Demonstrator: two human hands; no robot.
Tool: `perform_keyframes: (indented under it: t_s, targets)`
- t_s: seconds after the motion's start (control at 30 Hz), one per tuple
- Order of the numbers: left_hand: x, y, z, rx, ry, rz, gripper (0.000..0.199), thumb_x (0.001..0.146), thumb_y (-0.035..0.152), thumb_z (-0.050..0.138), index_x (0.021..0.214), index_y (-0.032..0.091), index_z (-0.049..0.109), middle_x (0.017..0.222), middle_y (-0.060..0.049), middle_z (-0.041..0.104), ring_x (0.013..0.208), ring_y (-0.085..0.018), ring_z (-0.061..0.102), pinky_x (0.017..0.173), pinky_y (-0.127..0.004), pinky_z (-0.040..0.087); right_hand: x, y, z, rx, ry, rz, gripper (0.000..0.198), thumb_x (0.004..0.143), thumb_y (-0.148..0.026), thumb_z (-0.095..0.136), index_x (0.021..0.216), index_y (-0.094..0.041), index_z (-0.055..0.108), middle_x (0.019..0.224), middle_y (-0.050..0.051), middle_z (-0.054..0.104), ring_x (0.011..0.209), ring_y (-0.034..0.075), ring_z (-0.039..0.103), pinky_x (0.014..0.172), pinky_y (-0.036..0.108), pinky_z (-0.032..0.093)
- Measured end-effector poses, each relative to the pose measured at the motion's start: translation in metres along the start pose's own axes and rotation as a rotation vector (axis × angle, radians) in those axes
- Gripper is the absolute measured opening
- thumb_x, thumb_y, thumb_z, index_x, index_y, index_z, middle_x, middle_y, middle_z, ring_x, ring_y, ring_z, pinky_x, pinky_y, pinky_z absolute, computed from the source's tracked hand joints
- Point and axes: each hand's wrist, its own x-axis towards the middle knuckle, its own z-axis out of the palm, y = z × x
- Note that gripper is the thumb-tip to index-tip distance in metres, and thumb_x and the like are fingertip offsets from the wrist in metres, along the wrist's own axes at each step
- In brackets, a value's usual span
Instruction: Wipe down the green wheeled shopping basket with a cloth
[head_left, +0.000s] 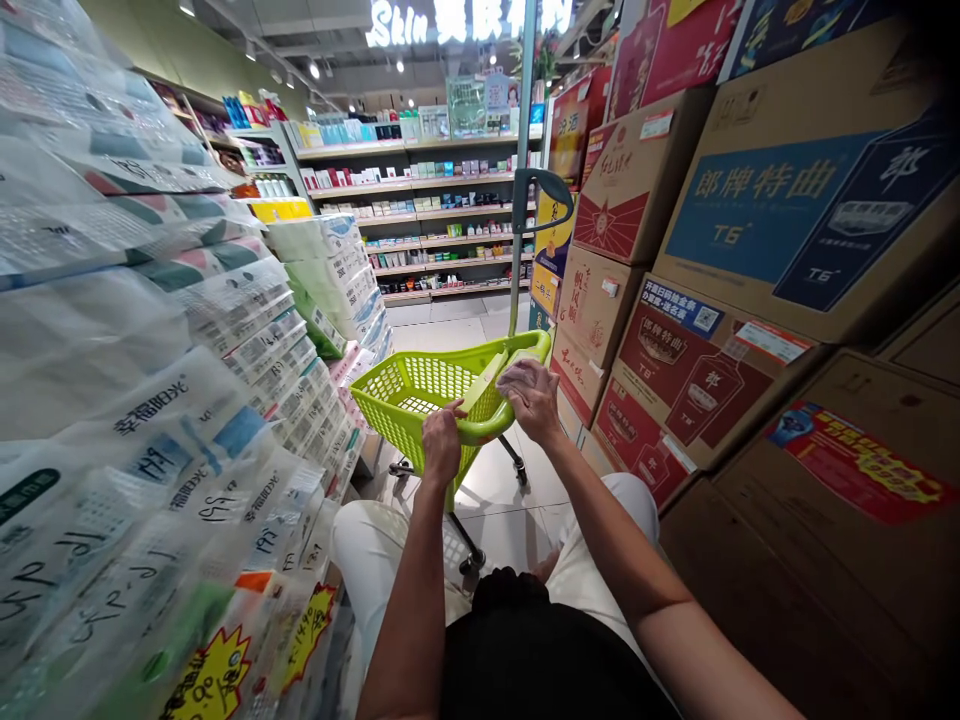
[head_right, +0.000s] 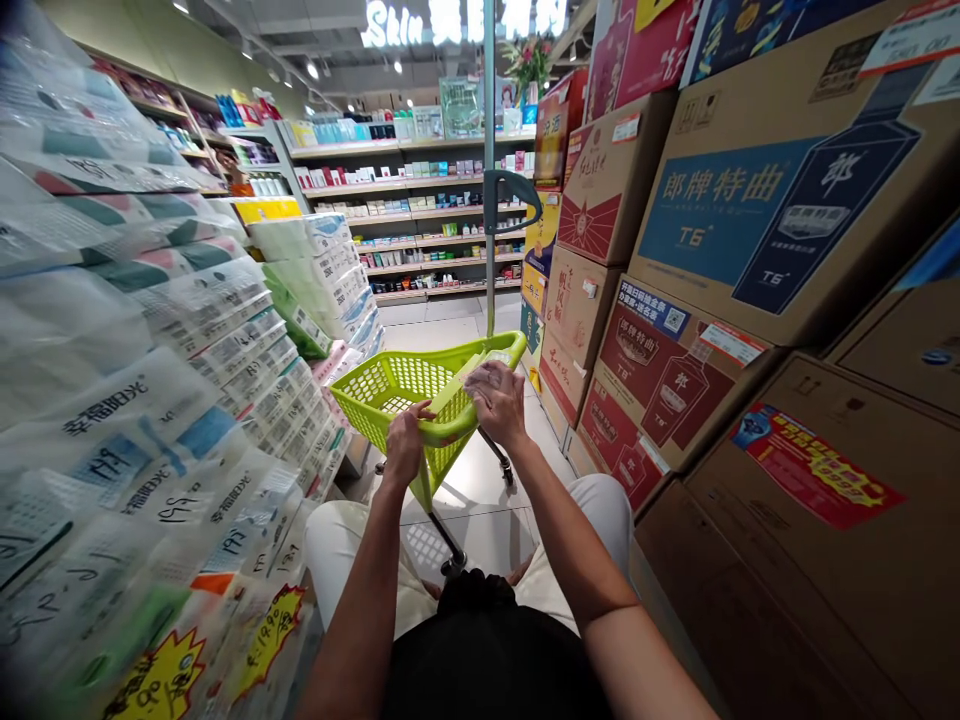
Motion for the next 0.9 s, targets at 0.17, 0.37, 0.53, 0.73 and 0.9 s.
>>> perform_keyframes:
  t_s: [0.17, 0.37, 0.53, 0.73, 0.9]
  targets:
    - [-0.004, 0.006, 0.009, -0.047, 0.002, 0.015, 0.059, 0.109, 0.033, 0.013, 0.138, 0.022, 0.063, 0.13, -0.007, 0.073, 0.132, -0.021, 0.057, 0.119, -0.045, 0.036, 0.001, -0.002, -0.008, 0.03, -0.094, -0.037, 0.034, 0.093, -0.026, 0.048, 0.097, -0.028, 0.081, 0.126, 0.002, 0.07, 0.125, 0.025, 0.049, 0.111, 0.045, 0.031]
    - [-0.006, 0.003, 0.019, 0.062, -0.028, 0.054, 0.051, 0.108, 0.03, 0.022, 0.127, 0.022, 0.069, 0.141, -0.009, 0.065, 0.143, -0.022, 0.049, 0.122, -0.046, 0.032, 0.013, 0.006, -0.018, 0.013, -0.123, -0.009, 0.03, 0.091, -0.029, 0.051, 0.093, -0.027, 0.081, 0.129, 0.003, 0.068, 0.126, 0.025, 0.047, 0.114, 0.044, 0.03]
    - [-0.005, -0.003, 0.025, 0.165, -0.005, 0.063, 0.04, 0.106, 0.027, 0.031, 0.109, 0.025, 0.072, 0.134, -0.007, 0.068, 0.147, -0.024, 0.043, 0.124, -0.047, 0.027, -0.035, -0.02, 0.007, 0.119, 0.176, 0.184, 0.039, 0.097, -0.03, 0.041, 0.102, -0.026, 0.079, 0.135, 0.006, 0.062, 0.132, 0.027, 0.049, 0.111, 0.049, 0.033]
    - [0.004, 0.001, 0.022, 0.197, -0.09, 0.045, 0.036, 0.106, 0.025, 0.036, 0.099, 0.023, 0.07, 0.115, -0.006, 0.073, 0.12, -0.022, 0.059, 0.116, -0.043, 0.033, -0.046, -0.027, 0.032, 0.319, 0.35, 0.361, 0.045, 0.1, -0.043, 0.036, 0.12, -0.027, 0.074, 0.14, 0.007, 0.059, 0.141, 0.026, 0.044, 0.122, 0.051, 0.024]
    - [0.006, 0.008, 0.023, 0.165, -0.107, 0.062, 0.035, 0.106, 0.025, 0.036, 0.097, 0.022, 0.069, 0.107, -0.006, 0.072, 0.114, -0.022, 0.058, 0.115, -0.044, 0.03, -0.002, 0.014, 0.03, 0.533, 0.442, 0.604, 0.055, 0.098, -0.052, 0.034, 0.134, -0.023, 0.064, 0.144, 0.011, 0.055, 0.137, 0.024, 0.049, 0.12, 0.046, 0.035]
